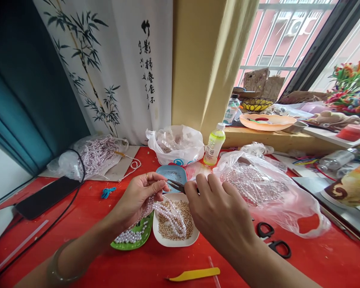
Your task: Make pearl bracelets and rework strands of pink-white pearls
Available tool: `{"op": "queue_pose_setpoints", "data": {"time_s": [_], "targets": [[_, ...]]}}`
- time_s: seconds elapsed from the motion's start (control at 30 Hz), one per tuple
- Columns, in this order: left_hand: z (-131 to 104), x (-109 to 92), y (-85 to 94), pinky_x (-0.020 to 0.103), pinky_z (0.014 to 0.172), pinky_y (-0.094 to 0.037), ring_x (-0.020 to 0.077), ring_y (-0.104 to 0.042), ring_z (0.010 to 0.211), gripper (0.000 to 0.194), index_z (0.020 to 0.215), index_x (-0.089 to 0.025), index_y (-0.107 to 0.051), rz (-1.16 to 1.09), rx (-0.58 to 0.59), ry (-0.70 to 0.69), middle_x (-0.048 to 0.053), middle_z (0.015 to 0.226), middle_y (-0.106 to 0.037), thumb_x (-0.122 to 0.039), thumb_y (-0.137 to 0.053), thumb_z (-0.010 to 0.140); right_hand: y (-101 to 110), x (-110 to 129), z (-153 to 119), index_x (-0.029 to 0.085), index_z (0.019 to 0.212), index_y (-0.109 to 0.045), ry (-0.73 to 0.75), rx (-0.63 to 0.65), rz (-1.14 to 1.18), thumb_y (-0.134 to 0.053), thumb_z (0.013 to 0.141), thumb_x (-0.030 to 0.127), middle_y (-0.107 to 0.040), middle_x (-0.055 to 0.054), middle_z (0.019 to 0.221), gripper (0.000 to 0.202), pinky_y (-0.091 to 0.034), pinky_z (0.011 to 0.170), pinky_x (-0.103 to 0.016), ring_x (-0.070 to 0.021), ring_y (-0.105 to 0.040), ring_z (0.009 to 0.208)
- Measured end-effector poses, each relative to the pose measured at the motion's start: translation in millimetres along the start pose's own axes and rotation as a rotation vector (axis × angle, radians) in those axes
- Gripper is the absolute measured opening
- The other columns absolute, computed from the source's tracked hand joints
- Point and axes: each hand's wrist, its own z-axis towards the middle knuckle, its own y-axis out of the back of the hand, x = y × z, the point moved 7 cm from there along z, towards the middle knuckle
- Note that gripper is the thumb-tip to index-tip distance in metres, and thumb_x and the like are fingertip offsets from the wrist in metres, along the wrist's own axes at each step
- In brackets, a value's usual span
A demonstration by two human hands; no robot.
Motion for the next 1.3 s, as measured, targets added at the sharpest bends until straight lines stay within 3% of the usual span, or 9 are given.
{"op": "queue_pose_setpoints", "data": {"time_s": [0.6, 0.83, 0.9, 0.97, 1.03, 1.1, 1.3], "targets": [[2.6, 5.9, -1.0, 0.020, 0.054, -0.039, 0.0049, -0.048, 0.051, 0.021, 0.076, -0.012, -0.055, 0.000, -0.014, 0.052, 0.001, 0.067, -0.059, -0.028, -0.067, 0.068, -9.3, 5.1, 1.2, 0.018, 0.065, -0.049, 0.034, 0.018, -0.023, -0.043, 0.077, 0.001, -0.047, 0.000, 0.056, 0.022, -0.017, 0.051, -0.030, -0.0136, -0.038, 0.053], [-1.7, 3.7, -5.4, 0.018, 0.047, -0.033, 0.0048, -0.048, 0.048, 0.017, 0.075, -0.015, -0.051, -0.073, 0.042, 0.081, 0.001, 0.068, -0.060, -0.025, -0.064, 0.071, -11.8, 1.3, 3.2, 0.018, 0.062, -0.047, -0.065, 0.048, 0.114, -0.040, 0.073, 0.000, -0.048, -0.001, 0.055, 0.023, -0.015, 0.047, -0.027, -0.0127, -0.041, 0.049], [-2.1, 1.3, -6.5, 0.017, 0.048, -0.034, 0.0041, -0.047, 0.047, 0.016, 0.076, -0.016, -0.050, -0.077, 0.059, 0.046, 0.000, 0.068, -0.060, -0.024, -0.063, 0.072, -21.4, -0.3, 3.2, 0.018, 0.064, -0.047, -0.125, 0.113, 0.277, -0.042, 0.072, 0.006, -0.049, 0.000, 0.055, 0.016, -0.013, 0.046, -0.026, -0.0117, -0.040, 0.047], [-2.1, -0.5, -7.4, 0.017, 0.048, -0.034, 0.0034, -0.047, 0.047, 0.015, 0.076, -0.016, -0.049, -0.077, 0.074, 0.010, -0.001, 0.068, -0.061, -0.023, -0.062, 0.073, -36.7, 1.2, 1.4, 0.018, 0.067, -0.046, -0.185, 0.257, 0.528, -0.041, 0.072, 0.012, -0.048, 0.002, 0.054, 0.010, -0.013, 0.044, -0.024, -0.0100, -0.037, 0.045], [-1.7, -1.4, -7.5, 0.016, 0.046, -0.034, 0.0028, -0.045, 0.045, 0.014, 0.074, -0.016, -0.049, -0.089, 0.077, -0.016, -0.002, 0.067, -0.060, -0.021, -0.062, 0.073, -50.2, 6.8, -2.6, 0.019, 0.069, -0.044, -0.219, 0.417, 0.771, -0.038, 0.072, 0.013, -0.047, 0.003, 0.053, 0.009, -0.017, 0.044, -0.022, -0.0088, -0.036, 0.045], [-1.1, -1.5, -7.3, 0.016, 0.045, -0.034, 0.0025, -0.044, 0.044, 0.013, 0.073, -0.016, -0.050, -0.103, 0.075, -0.029, -0.002, 0.066, -0.060, -0.020, -0.063, 0.072, -55.6, 9.9, -5.9, 0.019, 0.072, -0.044, -0.229, 0.485, 0.868, -0.036, 0.072, 0.013, -0.049, 0.002, 0.058, 0.010, -0.022, 0.046, -0.022, -0.0092, -0.039, 0.049], [-1.5, -2.0, -7.7, 0.017, 0.048, -0.037, 0.0030, -0.045, 0.045, 0.012, 0.073, -0.015, -0.053, -0.103, 0.062, -0.056, -0.001, 0.067, -0.062, -0.018, -0.064, 0.071, -44.1, 0.4, -5.5, 0.017, 0.075, -0.046, -0.218, 0.279, 0.655, -0.038, 0.070, 0.016, -0.050, -0.003, 0.069, 0.009, -0.027, 0.053, -0.024, -0.0143, -0.043, 0.062]]}}
